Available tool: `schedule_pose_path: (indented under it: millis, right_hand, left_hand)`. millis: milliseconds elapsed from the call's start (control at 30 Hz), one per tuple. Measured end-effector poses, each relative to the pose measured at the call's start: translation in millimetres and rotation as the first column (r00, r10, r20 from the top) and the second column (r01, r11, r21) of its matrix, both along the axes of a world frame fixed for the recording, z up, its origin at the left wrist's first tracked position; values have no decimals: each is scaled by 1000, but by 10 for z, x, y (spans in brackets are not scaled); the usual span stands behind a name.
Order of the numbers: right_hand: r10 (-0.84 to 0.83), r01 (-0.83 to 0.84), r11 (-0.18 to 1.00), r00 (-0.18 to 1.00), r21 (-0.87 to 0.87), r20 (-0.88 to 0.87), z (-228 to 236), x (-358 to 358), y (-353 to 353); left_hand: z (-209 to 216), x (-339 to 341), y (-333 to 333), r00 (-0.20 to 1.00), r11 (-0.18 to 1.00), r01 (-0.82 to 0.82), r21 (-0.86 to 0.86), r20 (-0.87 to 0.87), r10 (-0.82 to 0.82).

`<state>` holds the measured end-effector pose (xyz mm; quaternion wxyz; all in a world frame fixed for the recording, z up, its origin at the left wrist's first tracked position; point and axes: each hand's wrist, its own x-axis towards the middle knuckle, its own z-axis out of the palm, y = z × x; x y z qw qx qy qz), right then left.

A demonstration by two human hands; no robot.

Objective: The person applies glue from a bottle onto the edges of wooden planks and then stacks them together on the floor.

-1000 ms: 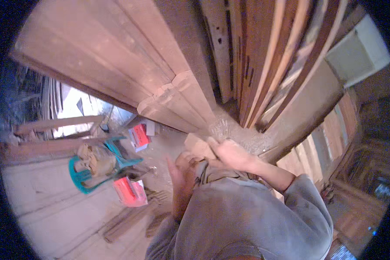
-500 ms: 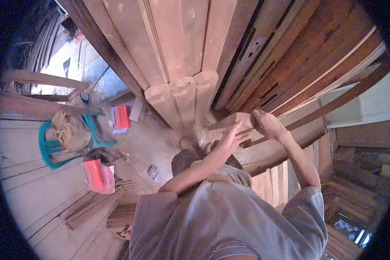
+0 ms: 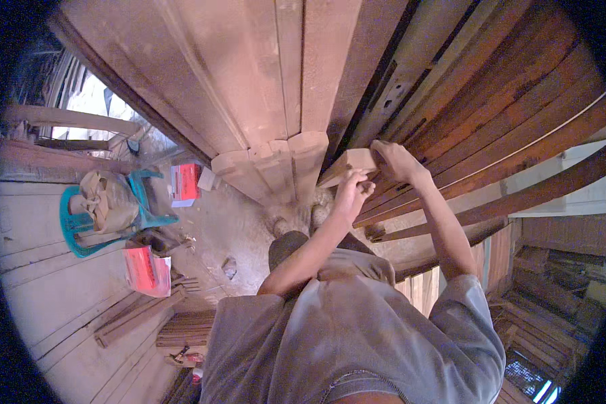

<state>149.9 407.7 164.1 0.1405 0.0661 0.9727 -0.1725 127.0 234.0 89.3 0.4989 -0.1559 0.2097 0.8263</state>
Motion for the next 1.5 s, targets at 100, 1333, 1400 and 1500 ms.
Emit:
schedule_pose_path:
  millis: [100, 1333, 1400, 1500]
  right_hand:
    - [2, -3, 998, 1000, -69, -17, -25, -302, 187]
    - [-415, 351, 906, 844, -235, -341, -778, -573, 132]
    - [-333, 357, 933, 806, -47, -490, -896, -604, 142]
    - [-311, 355, 935, 834, 12, -455, -1061, -712, 172]
  left_hand:
    - [-74, -180, 247, 998, 998, -57, -12, 29, 57]
    - [-465, -446, 613, 915, 951, -288, -110, -325, 239]
    - [-346, -250, 202, 925, 936, -79, -343, -375, -59]
    - [-568, 91, -601, 871, 941, -54, -335, -477, -120]
